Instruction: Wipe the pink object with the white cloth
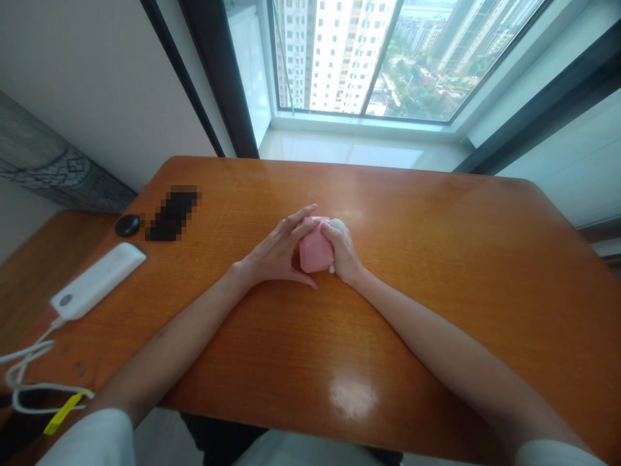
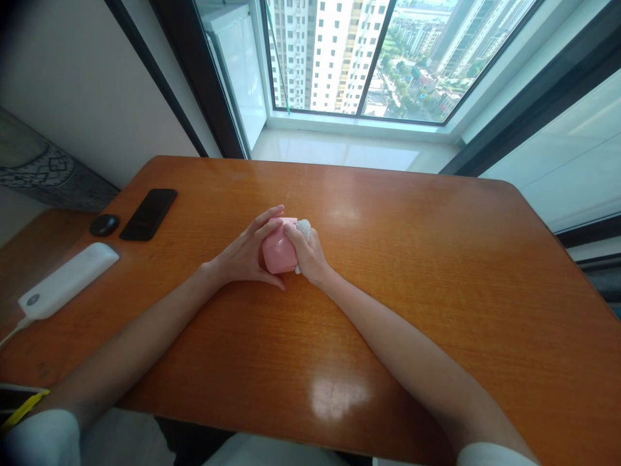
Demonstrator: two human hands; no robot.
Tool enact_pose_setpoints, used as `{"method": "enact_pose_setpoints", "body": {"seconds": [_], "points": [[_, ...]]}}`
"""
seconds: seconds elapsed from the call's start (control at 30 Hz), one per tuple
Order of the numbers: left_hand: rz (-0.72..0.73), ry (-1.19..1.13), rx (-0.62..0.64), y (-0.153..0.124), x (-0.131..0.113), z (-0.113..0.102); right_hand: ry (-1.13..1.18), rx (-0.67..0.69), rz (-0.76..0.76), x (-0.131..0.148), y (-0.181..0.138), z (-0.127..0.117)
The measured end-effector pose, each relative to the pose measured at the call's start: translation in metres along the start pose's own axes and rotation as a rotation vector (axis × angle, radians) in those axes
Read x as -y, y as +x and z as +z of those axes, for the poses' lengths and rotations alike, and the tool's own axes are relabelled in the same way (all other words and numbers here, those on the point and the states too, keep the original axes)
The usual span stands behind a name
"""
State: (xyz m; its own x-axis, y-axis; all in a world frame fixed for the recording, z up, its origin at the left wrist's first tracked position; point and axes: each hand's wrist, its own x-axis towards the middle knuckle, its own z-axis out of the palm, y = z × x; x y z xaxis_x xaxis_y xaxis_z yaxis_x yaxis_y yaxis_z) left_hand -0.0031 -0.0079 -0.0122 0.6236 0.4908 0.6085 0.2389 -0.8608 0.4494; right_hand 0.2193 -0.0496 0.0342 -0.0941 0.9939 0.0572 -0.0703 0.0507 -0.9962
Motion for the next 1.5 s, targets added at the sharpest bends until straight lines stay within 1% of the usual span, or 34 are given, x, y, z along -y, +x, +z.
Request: {"method": "enact_pose_setpoints", "body": {"seconds": [0.1,0.27,0.4,0.5,0.63,0.73,0.83,0.9,0.97,1.0,1.1,1.17,1.2,1.27,1.33,1.5], "points": [[0.003,0.074,-0.008,0.003,-0.006,-0.003,0.013,-0.001,0.001,0.001,0.001,0.000],[-0.046,0.050,-0.033,0.008,-0.019,-0.004,0.006,-0.024,-0.030,-0.002,0.002,0.000],[-0.045,0.033,-0.058,0.008,-0.020,-0.005,0.001,-0.032,-0.027,-0.002,0.003,0.001],[-0.055,0.013,-0.053,0.009,-0.019,-0.006,0.008,-0.036,-0.032,-0.002,0.004,0.001],[-0.082,-0.048,-0.082,0.010,-0.019,-0.006,0.023,-0.012,-0.055,-0.005,0.005,0.000],[-0.201,-0.139,-0.092,0.011,-0.020,-0.004,0.017,0.007,-0.025,-0.009,0.004,-0.002],[-0.361,-0.287,-0.045,0.009,-0.019,-0.001,-0.002,0.021,0.024,-0.009,0.001,-0.003],[-0.408,-0.358,-0.011,0.007,-0.018,0.000,-0.002,0.028,0.028,-0.007,0.000,-0.003],[-0.389,-0.357,-0.006,0.005,-0.015,0.001,0.003,0.025,0.024,-0.004,-0.001,-0.002],[-0.353,-0.330,-0.017,0.004,-0.014,0.001,0.005,0.018,0.023,-0.003,-0.001,-0.001],[-0.169,-0.177,-0.056,0.002,-0.009,0.000,0.006,-0.003,0.021,0.000,0.000,0.000],[-0.055,-0.047,-0.038,0.002,-0.007,-0.001,0.009,0.004,0.025,0.002,0.001,0.000],[-0.022,0.013,-0.022,0.002,-0.007,-0.002,0.013,0.010,0.025,0.002,0.002,0.001],[-0.001,0.104,-0.002,0.002,-0.008,-0.003,0.025,0.006,0.015,0.002,0.003,0.001],[-0.017,0.135,-0.006,0.003,-0.011,-0.004,0.026,-0.007,0.001,0.001,0.004,0.000],[-0.069,0.037,-0.049,0.008,-0.020,-0.005,0.025,-0.016,-0.020,-0.007,0.004,-0.001]]}}
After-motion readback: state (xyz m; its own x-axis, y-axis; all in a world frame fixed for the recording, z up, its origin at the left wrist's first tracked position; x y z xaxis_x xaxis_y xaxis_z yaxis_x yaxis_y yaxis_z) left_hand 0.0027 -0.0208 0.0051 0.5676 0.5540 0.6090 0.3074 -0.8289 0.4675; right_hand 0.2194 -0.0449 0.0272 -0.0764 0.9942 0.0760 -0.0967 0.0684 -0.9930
